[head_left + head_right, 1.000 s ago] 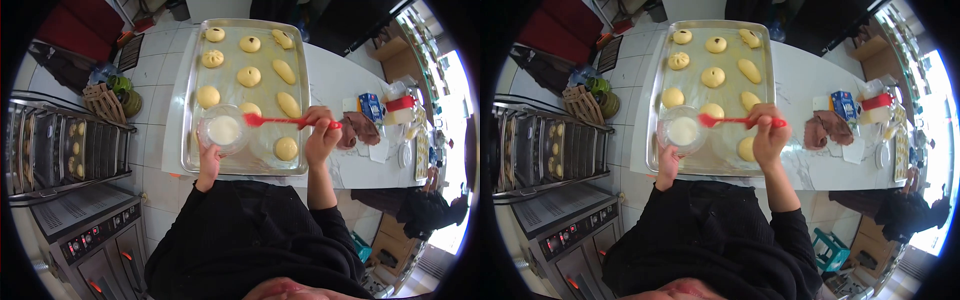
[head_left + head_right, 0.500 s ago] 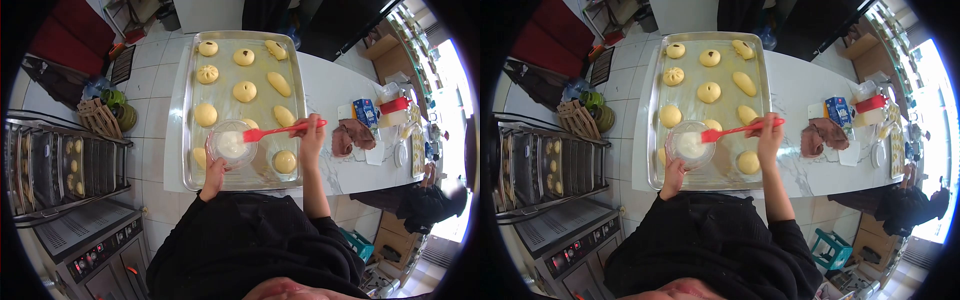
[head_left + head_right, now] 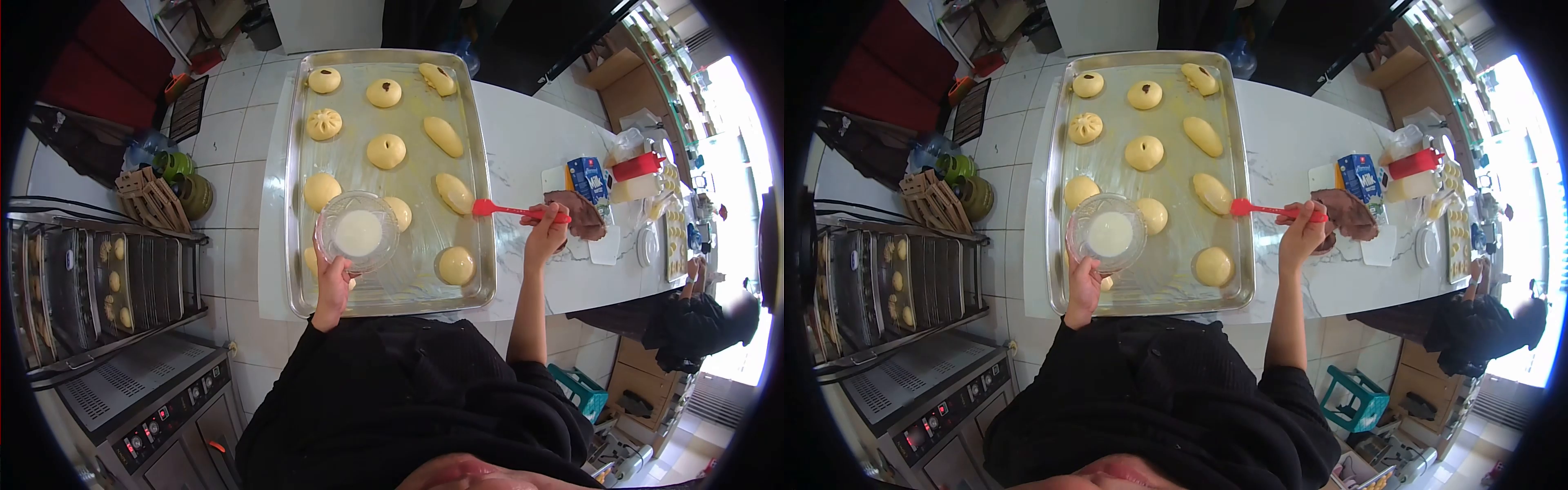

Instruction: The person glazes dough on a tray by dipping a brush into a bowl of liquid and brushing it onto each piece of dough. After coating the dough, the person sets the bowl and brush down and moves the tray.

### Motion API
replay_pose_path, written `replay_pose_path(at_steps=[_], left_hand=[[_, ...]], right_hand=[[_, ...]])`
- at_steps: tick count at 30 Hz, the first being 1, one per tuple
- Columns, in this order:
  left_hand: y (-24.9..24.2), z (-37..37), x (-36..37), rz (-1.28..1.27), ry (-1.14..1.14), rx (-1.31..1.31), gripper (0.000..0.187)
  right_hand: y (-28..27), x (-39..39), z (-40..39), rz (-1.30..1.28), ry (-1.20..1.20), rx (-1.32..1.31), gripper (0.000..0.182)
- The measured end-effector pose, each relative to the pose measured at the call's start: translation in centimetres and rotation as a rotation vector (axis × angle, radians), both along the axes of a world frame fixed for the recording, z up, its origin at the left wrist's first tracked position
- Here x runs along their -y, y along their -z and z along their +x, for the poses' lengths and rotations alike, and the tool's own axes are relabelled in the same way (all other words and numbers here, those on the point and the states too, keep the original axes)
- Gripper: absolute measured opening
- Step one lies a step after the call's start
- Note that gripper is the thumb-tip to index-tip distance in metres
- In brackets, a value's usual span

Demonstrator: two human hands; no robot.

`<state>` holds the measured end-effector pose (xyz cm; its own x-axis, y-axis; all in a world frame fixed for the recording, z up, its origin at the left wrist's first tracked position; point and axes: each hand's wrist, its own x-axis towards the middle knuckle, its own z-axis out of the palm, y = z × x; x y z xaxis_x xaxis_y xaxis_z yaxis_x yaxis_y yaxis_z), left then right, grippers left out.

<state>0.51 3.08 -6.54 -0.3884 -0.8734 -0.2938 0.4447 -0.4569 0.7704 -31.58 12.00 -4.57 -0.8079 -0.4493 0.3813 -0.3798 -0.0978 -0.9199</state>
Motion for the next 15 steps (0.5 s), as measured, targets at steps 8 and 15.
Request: replay_pose_path(at_steps=[8, 15], left_hand=[[-0.7, -0.3, 0.3, -0.01, -0.045, 0.026, 0.075], [-1.1, 0.3, 0.4, -0.035, -0.087, 0.04, 0.074]], right_hand=[[1.7, 2.3, 1.7, -0.06, -0.145, 0.177, 0.022], [-0.9, 1.1, -0.3, 0.008, -0.155, 0.012, 0.023]])
